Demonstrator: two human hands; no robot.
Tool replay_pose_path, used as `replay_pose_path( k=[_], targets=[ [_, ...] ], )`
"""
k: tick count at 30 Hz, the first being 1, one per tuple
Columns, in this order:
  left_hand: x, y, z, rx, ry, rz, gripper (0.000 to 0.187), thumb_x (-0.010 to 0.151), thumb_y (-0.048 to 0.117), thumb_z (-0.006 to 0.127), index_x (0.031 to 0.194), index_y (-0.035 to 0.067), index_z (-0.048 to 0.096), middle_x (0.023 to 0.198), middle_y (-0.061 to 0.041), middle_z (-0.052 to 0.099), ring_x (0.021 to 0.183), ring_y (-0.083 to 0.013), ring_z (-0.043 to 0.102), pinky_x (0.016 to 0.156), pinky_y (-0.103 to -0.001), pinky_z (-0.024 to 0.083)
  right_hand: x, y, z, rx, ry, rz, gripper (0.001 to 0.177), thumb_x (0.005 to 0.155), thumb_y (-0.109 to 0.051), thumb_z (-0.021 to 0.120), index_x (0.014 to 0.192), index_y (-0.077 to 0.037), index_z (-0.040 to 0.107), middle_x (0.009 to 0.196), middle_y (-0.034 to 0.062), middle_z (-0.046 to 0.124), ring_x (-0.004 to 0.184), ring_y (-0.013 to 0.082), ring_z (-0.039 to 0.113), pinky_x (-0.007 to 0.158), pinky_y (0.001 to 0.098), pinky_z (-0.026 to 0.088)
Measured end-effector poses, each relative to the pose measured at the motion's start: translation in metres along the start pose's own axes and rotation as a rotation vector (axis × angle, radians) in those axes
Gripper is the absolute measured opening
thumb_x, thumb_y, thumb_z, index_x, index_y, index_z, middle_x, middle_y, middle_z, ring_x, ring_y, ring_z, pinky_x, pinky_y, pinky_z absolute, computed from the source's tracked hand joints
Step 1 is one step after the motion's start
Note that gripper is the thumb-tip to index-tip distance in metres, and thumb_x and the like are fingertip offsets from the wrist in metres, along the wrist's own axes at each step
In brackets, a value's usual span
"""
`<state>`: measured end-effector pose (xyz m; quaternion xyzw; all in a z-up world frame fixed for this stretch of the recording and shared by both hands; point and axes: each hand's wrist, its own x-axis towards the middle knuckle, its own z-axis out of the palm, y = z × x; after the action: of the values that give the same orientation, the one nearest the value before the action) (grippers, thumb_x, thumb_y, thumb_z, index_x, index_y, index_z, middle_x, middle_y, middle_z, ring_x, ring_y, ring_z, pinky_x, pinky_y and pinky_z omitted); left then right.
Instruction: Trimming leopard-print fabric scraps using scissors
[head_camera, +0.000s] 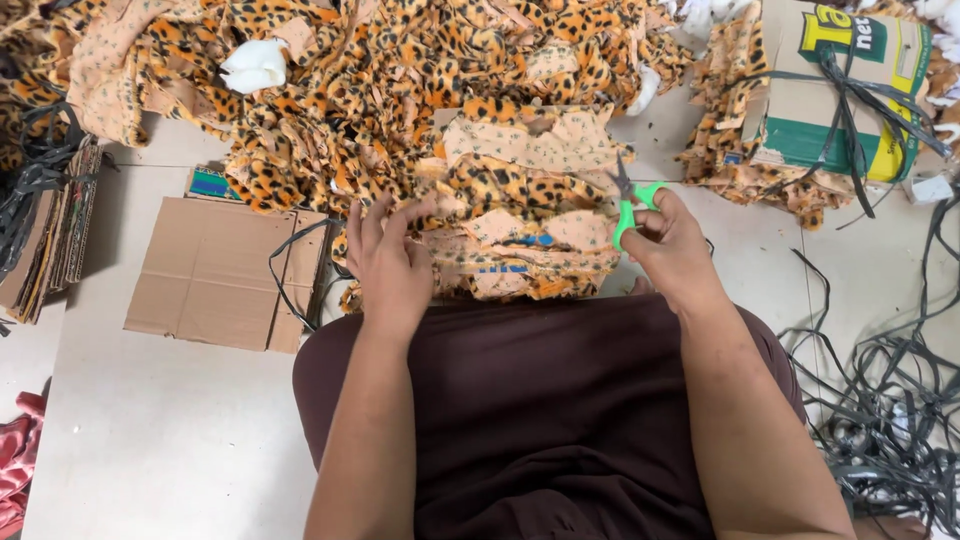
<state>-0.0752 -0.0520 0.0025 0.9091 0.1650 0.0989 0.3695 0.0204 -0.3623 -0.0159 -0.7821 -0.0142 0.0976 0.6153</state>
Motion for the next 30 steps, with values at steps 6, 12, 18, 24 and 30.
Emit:
replay_pose_path(
  k=[6,12,18,24,30],
  targets=[
    [-0.007,0.006,0.026,0.073,0.123,0.204,0.023,0.095,0.015,0.071,0.114,0.028,0.074,0.136,-0.007,0.046,0.141,-0.0378,0.026,0.110,-0.065,0.023,-0.005,-0.006,0.002,-0.195,-0.049,0.020,0.043,0.079,-0.001,0.065,0.120,-0.007,0.052,0.091,0.0027,0.075,0.076,0.0093,0.058,0.061,0.0179,0.047],
    [0.002,0.001,0.050,0.155,0.191,0.439,0.018,0.093,0.024,0.078,0.110,0.027,0.071,0.133,-0.005,0.044,0.137,-0.0358,0.032,0.107,-0.057,0.025,0.000,0.005,0.008,-0.391,-0.058,-0.069,0.045,0.077,-0.009,0.070,0.121,-0.012,0.060,0.087,-0.0023,0.074,0.069,0.0117,0.050,0.062,0.0255,0.039],
    [0.006,-0.008,0.033,0.009,0.172,0.463,0.013,0.092,0.025,0.078,0.103,0.028,0.072,0.106,0.006,0.061,0.120,-0.0240,0.049,0.107,-0.052,0.024,-0.012,-0.031,0.008,-0.176,-0.082,-0.086,0.044,0.081,-0.007,0.068,0.123,-0.015,0.058,0.091,-0.0080,0.072,0.081,0.0087,0.041,0.071,0.0196,0.031],
    [0.042,0.033,-0.025,-0.230,-0.115,0.361,0.004,0.094,0.020,0.077,0.097,0.019,0.075,0.072,0.001,0.072,0.073,-0.0199,0.064,0.089,-0.042,0.036,0.002,0.003,-0.003,-0.118,-0.099,-0.146,0.040,0.082,0.001,0.067,0.119,-0.010,0.056,0.094,-0.0015,0.075,0.087,0.0089,0.052,0.080,0.0236,0.032],
    [0.099,0.056,-0.008,-0.075,-0.335,0.220,0.012,0.088,0.028,0.081,0.098,0.024,0.075,0.094,-0.001,0.076,0.106,-0.0256,0.066,0.101,-0.047,0.026,0.009,0.002,0.001,-0.102,0.012,-0.106,0.041,0.086,-0.001,0.066,0.125,-0.011,0.057,0.092,-0.0020,0.076,0.071,0.0025,0.047,0.066,0.0176,0.029]
  ],
)
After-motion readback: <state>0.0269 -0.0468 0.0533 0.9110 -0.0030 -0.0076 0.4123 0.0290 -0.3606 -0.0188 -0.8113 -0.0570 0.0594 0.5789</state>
